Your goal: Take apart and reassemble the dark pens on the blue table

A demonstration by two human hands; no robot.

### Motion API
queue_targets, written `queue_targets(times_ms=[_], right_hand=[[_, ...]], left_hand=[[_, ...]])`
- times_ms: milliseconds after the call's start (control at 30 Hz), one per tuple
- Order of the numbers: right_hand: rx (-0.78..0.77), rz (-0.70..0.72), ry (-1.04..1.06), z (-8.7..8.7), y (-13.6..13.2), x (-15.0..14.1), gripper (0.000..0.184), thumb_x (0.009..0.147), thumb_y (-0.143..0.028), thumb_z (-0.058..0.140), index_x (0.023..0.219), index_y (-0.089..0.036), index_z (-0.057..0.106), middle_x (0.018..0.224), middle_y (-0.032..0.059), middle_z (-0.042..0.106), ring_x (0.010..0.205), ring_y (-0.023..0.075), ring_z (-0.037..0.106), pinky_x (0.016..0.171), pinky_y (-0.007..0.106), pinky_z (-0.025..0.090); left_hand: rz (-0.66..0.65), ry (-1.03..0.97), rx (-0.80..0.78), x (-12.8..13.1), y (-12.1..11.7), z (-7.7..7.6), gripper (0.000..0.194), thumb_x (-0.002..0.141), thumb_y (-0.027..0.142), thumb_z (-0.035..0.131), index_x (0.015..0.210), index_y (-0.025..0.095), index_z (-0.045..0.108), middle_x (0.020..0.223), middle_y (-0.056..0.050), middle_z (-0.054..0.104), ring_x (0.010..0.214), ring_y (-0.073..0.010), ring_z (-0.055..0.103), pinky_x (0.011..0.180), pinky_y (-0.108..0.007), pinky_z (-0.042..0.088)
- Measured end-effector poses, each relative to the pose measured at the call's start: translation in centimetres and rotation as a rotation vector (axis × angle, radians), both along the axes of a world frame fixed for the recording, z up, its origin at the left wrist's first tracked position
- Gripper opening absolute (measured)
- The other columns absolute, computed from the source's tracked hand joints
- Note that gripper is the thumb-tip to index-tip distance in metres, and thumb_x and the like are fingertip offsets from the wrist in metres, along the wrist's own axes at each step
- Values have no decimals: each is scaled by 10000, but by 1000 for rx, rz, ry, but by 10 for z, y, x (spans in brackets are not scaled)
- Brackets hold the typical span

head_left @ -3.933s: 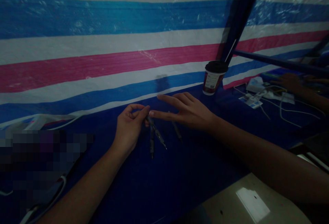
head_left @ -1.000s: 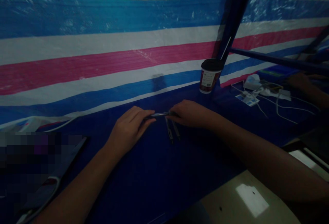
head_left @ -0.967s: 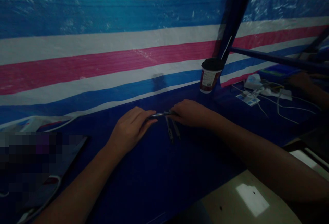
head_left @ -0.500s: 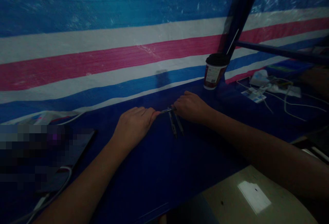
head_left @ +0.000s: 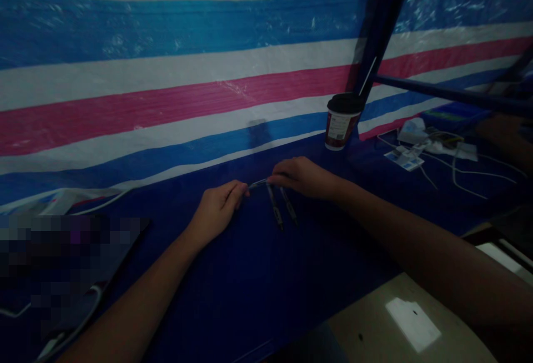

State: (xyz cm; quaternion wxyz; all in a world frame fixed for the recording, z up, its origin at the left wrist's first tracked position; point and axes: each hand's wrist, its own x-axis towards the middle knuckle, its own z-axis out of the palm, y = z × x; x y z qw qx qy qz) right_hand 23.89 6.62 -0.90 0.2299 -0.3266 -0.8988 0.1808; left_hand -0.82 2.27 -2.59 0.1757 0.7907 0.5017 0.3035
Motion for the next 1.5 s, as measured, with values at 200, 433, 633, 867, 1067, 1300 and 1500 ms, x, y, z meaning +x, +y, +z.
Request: queue_targets(times_ms=[200,433,633,867,1067,1300,1500], right_hand=[[44,-22,42,8,-4,3,198,954,-353,646,1015,-166,675,950,67,721,841,175,627,775,315,411],[-108,-32,192,7,-4,3,199,866,-274,724,1025,-176,657,1007,54,703,833,159,621,719,297,437],[-194,-59,191,7,-2,5,169,888,-337,694,879,-175,645,896,45,693,783,163,614,709,316,445],[-377,-67,318,6,-2,5,183,925,-344,632,1029,-203,576,811,17,700,697,159,639,658,310,479],[-320,-130,387,7,1,3,249,930,-408,646,1031,-188,588,853,25,705,716,148,655,653,290,487],[-528,-182,593,8,2,2,144,866,-236,716,896,-186,585,704,-3,674,612,130,639,564,275,494],[-530,-88,820,8,4,3,220,748,-201,798,880,-171,624,899,28,711,798,131,641,697,278,503]], left_hand=[[7,-79,-95,0,3,-4,483,1011,492,383,745,196,657,511,44,496,426,-111,419,443,-236,309],[15,-110,-106,0,5,-7,463,1009,474,393,748,197,656,516,44,477,420,-110,394,429,-242,291],[8,-97,-88,0,4,-8,464,1003,471,398,732,198,658,517,42,474,428,-112,402,439,-244,300],[53,-112,-111,-1,4,-7,471,998,494,397,738,198,656,511,47,467,410,-109,384,426,-244,295],[87,-108,-74,0,3,-7,469,993,502,404,752,191,661,527,37,501,430,-116,414,446,-246,313],[43,-95,-84,0,2,-9,424,1004,466,411,808,188,664,555,31,556,433,-108,423,440,-232,305],[-72,24,-23,6,-1,-9,352,1004,439,449,846,199,653,682,9,655,527,-127,533,541,-252,393]])
